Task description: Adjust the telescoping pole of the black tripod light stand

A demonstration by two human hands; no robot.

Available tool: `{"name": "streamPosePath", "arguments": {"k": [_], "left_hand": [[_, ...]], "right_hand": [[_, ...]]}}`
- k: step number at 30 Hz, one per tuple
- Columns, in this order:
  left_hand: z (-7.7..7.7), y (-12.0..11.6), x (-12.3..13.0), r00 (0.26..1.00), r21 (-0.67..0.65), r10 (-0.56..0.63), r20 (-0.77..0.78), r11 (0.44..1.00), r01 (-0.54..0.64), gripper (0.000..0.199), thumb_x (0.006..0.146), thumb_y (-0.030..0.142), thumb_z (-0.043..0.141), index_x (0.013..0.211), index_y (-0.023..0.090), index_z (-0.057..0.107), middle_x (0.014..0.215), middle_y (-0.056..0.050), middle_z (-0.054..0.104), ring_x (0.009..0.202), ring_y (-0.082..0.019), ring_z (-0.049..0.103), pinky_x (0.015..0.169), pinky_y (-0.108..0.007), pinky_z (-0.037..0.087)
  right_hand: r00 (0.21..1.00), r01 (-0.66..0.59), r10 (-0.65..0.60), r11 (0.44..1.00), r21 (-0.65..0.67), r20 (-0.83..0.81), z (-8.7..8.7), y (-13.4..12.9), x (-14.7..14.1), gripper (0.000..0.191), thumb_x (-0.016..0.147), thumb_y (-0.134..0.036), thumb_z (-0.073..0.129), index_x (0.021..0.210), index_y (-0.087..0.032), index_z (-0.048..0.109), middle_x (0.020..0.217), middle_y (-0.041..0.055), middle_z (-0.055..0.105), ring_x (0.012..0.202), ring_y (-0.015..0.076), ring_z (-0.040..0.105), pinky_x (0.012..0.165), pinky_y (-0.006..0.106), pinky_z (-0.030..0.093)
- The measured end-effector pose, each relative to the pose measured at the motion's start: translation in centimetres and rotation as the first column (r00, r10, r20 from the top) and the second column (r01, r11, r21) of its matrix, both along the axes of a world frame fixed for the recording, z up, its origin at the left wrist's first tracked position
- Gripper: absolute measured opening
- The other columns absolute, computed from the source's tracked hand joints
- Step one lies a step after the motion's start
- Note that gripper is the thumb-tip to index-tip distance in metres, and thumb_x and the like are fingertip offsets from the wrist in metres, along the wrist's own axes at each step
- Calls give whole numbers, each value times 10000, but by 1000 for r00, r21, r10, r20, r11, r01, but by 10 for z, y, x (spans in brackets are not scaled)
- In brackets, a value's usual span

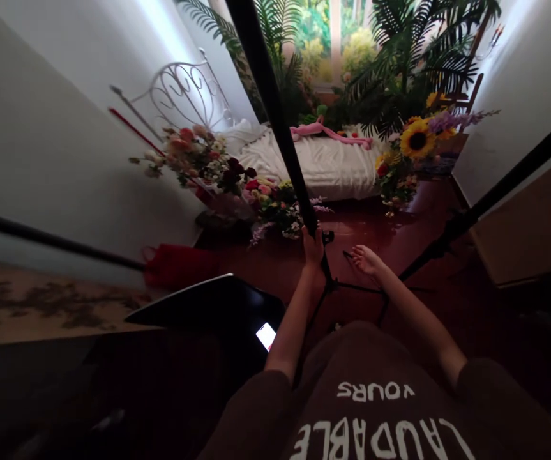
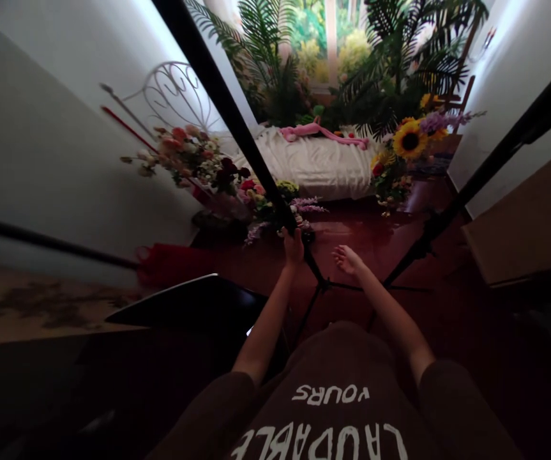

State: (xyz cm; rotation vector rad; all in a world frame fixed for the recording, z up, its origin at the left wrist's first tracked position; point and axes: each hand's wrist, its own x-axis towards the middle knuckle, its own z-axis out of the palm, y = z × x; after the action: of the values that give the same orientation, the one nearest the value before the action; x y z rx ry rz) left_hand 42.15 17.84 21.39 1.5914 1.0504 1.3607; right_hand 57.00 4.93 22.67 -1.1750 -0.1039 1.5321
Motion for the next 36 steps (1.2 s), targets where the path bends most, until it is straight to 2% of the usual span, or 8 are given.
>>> {"name": "streamPosePath", "arguments": {"k": [4, 8, 16, 19, 23, 27, 31, 36], "left_hand": [[-7, 8, -1, 1000, -2, 8, -17, 1000, -8, 500, 866, 710, 460, 947, 223, 539, 860, -55, 620, 774, -167, 596, 802, -314, 500], [-14, 9, 0, 999, -4, 32, -22, 999, -32, 521, 867, 708, 461, 996, 211, 542, 889, -70, 630, 827, -188, 613, 817, -320, 497], [-18, 8, 4, 999, -9, 51, -19, 999, -51, 444, 898, 641, 482, 984, 209, 537, 803, -40, 605, 727, -162, 580, 751, -290, 492], [-17, 7, 5, 997, 2, 70, -20, 998, -70, 447, 899, 639, 481, 990, 207, 543, 824, -49, 619, 740, -166, 593, 748, -291, 493], [-16, 7, 4, 998, 15, 68, -19, 998, -68, 464, 887, 660, 481, 990, 212, 546, 852, -63, 629, 774, -183, 608, 763, -301, 491], [-16, 8, 5, 997, 6, 81, -20, 997, -81, 502, 872, 693, 471, 986, 210, 547, 835, -66, 614, 773, -188, 603, 775, -304, 488], [-14, 6, 5, 997, 4, 80, -24, 997, -80, 530, 872, 709, 454, 985, 201, 553, 836, -72, 614, 791, -197, 608, 808, -326, 493], [-1, 5, -2, 998, 61, 48, -31, 997, -46, 553, 889, 693, 440, 1031, 178, 583, 985, -132, 663, 945, -227, 645, 896, -354, 502]], "right_hand": [[940, -219, 213, 976, 10, -265, 38, 35, -28, 403, 1035, -460, 320, 877, -168, 549, 636, 15, 589, 458, 87, 508, 377, 144, 383], [856, -240, 250, 967, 80, -453, 62, 53, -40, 433, 1040, -454, 297, 695, -217, 408, 497, -53, 411, 395, 74, 373, 329, 121, 288], [846, -217, 217, 974, 58, -488, 60, 63, -33, 397, 1009, -329, 342, 634, -246, 241, 448, -85, 305, 371, 59, 248, 318, 113, 221], [904, -260, 284, 959, 115, -319, 53, 68, -33, 372, 979, -280, 390, 631, -240, 264, 463, -89, 293, 391, 63, 231, 343, 122, 228], [950, -190, 154, 976, 110, 272, 37, 72, -44, 308, 859, -252, 555, 631, -239, 348, 488, -92, 300, 432, 83, 258, 391, 160, 226], [820, -60, -48, 984, 168, 570, 22, 66, -49, 298, 698, -174, 650, 597, -228, 375, 555, -77, 384, 526, 90, 332, 473, 178, 254], [516, -89, -131, 975, 205, 847, 13, 55, -39, 251, 678, -185, 608, 557, -225, 392, 576, -56, 420, 578, 104, 365, 534, 205, 279], [420, -163, -84, 973, 166, 903, 12, 34, -28, 271, 747, -233, 591, 593, -233, 367, 582, -58, 400, 571, 110, 376, 566, 221, 321]]}}
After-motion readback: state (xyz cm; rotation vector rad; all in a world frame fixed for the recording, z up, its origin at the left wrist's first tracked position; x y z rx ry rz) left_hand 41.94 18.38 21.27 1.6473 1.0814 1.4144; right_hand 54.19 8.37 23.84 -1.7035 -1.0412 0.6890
